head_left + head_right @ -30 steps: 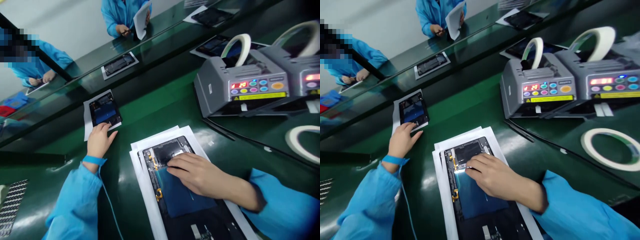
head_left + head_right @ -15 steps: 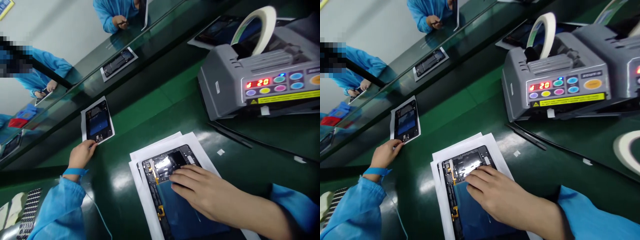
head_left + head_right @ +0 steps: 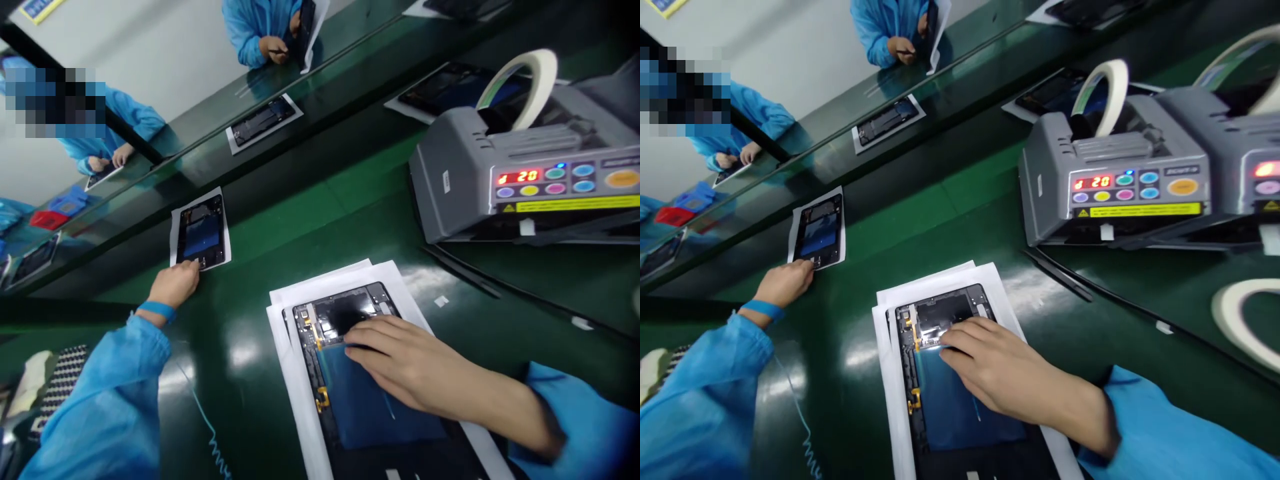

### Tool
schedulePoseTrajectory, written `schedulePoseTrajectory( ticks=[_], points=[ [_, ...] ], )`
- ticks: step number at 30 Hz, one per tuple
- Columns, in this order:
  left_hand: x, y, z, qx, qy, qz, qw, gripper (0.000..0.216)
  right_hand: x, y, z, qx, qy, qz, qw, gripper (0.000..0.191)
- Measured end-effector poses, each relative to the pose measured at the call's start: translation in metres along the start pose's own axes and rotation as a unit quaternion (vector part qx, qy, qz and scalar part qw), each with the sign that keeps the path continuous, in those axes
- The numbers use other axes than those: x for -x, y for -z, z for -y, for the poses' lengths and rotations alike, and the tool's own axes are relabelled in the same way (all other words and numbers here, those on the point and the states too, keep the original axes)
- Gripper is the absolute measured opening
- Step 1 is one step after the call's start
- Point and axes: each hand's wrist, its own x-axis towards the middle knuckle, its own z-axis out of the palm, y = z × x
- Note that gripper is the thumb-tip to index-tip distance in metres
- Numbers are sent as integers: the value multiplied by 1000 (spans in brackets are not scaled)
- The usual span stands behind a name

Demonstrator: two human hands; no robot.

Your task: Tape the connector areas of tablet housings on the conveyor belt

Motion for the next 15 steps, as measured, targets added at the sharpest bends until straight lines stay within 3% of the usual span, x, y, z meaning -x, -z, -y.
schedulePoseTrajectory(
  ticks=[4, 7, 11, 13, 15],
  points=[
    [12, 28, -17, 13, 13, -16, 1000, 27, 1, 5, -5, -46, -6, -90, 995, 28],
    [38, 73, -42, 23, 28, -52, 998, 27, 1, 8, -12, -83, -40, -171, 981, 25],
    [112, 136, -93, 102, -11, -136, 985, 14, -1, 17, -16, -107, -77, -251, 959, 21],
    [160, 147, -126, 111, -67, -191, 973, 13, -1, 25, -16, -96, -81, -283, 951, 18],
    [205, 138, -166, 84, -158, -287, 941, 11, 4, 34, -16, -72, -89, -326, 938, 16]
  ],
)
